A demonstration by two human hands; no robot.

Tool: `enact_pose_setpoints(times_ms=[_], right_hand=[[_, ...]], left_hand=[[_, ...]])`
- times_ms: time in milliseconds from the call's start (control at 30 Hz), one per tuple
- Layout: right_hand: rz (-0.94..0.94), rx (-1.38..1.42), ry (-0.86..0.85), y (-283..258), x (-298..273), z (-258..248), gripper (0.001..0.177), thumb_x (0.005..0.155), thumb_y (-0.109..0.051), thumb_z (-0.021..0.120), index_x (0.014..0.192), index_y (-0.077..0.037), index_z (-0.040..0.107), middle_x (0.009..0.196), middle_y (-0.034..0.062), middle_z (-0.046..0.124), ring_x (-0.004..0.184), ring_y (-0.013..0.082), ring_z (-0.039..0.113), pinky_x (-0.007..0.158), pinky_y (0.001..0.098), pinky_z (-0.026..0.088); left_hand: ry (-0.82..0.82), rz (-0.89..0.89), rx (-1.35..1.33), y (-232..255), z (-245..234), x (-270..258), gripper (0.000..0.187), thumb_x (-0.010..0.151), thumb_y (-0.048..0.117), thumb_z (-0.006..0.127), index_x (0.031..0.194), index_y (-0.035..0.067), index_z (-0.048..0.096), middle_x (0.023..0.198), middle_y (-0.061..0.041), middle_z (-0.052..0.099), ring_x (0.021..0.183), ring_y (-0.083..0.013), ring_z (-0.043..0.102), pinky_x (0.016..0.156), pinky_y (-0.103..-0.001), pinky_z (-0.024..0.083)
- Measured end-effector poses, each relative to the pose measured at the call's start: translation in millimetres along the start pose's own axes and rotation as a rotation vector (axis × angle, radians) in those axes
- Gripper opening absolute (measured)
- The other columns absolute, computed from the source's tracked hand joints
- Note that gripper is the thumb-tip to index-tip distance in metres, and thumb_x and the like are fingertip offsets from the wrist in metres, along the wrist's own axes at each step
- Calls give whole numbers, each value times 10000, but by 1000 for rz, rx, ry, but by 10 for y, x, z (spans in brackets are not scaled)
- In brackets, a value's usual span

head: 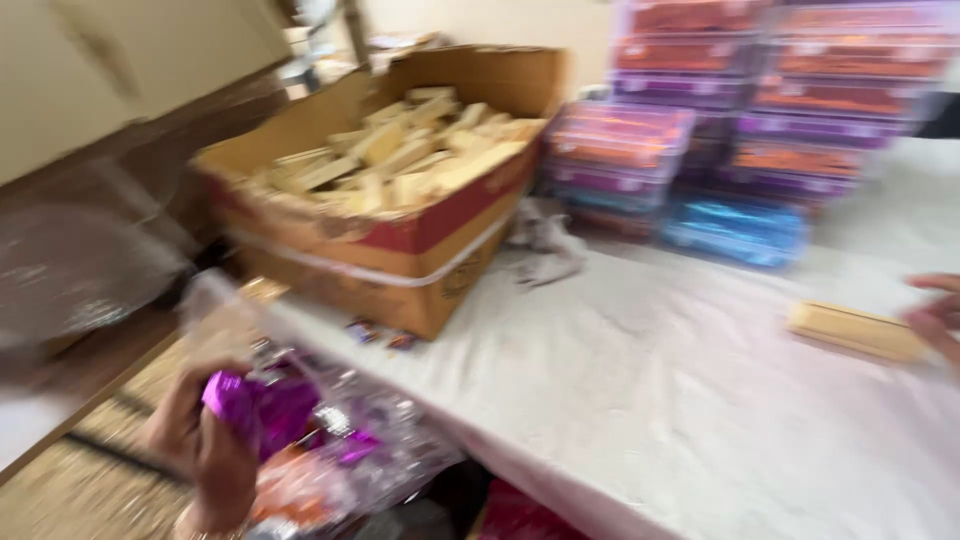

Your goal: Packing orange cylinders into plastic containers and cleaning small blocks.

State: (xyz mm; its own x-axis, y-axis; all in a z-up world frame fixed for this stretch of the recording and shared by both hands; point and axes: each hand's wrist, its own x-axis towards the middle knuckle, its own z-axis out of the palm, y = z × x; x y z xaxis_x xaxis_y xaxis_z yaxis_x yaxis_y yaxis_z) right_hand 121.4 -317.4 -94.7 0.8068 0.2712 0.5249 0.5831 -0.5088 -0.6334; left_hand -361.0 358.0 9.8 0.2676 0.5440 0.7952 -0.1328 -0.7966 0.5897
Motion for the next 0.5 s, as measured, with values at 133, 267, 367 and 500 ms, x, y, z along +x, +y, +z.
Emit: enact_pose_setpoints(times_ms=[133,267,367,500], right_hand=[[27,-90,111,-1558,-344,-76,333,939,-85,708,1268,-85,657,969,33,657,894,122,636,855,292,536],[1,-94,164,-1733,-296,-134,247,930,-117,719,1174,-95,685,928,35,676,849,121,646,784,293,545],[35,-104,185,-1643,-293,-192,206,950,-180,713,1143,-111,694,935,30,680,853,125,660,773,287,551],[3,-71,149,-1583,-291,-180,257,930,-233,726,1165,-138,680,1066,37,663,963,141,660,829,303,557]], left_hand=[[-305,192,0,596,445,51,230,943,-3,504,1070,26,693,906,-107,722,777,-165,700,765,-263,544],[-595,292,-50,1232,1210,89,268,794,67,631,1047,91,716,829,-95,747,708,-173,741,702,-314,578],[-818,385,-217,1814,1841,56,263,804,138,696,1067,142,685,758,-97,759,623,-213,735,576,-334,562],[-1081,156,-254,2385,2631,-31,237,859,172,693,1092,150,654,634,-134,714,461,-260,634,486,-406,487]])
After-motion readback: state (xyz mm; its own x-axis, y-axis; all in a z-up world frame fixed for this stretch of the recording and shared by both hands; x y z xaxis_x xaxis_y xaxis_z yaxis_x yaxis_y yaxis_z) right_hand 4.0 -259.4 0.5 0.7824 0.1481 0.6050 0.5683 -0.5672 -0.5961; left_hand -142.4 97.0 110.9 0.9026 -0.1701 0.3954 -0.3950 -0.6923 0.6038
